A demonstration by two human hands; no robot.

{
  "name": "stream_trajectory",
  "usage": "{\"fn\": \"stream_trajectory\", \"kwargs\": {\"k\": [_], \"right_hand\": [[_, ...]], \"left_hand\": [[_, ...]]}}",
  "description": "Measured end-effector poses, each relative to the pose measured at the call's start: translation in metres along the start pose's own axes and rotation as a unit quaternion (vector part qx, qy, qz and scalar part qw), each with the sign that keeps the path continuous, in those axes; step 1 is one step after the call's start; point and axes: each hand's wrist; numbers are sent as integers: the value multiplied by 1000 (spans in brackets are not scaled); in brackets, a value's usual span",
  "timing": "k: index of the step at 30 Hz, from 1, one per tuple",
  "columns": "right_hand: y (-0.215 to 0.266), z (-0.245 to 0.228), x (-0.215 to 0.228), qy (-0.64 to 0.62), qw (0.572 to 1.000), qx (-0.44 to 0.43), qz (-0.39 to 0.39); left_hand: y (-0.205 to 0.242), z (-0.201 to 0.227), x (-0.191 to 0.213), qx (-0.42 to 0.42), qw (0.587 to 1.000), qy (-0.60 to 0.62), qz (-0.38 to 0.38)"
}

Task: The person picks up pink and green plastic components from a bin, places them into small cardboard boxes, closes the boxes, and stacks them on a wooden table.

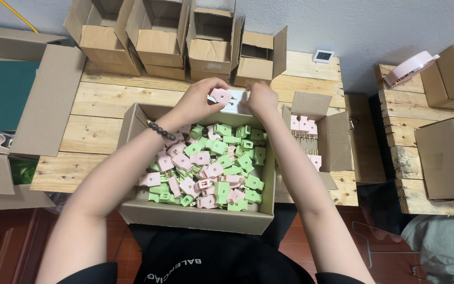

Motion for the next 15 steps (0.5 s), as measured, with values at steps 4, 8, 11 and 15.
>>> {"fn": "stream_trajectory", "kwargs": {"k": [4, 8, 11, 15], "right_hand": [[36, -20, 30, -130, 985, 1, 110], [107, -49, 68, -510, 842, 177, 29], [127, -52, 72, -533, 823, 192, 28], [136, -25, 66, -551, 813, 182, 49]], "left_hand": [[-5, -29, -12, 10, 995, 77, 61], [1, -12, -18, -16, 988, 133, 81], [9, 2, -20, -39, 983, 167, 72], [23, 12, -20, -72, 984, 165, -3]]}}
Point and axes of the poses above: each hand's wrist, its own y-axis away from the middle knuckle, its own x-axis out of the back of the hand, z = x × y, and after that the axes turned 9 degrees about -z, right-handed
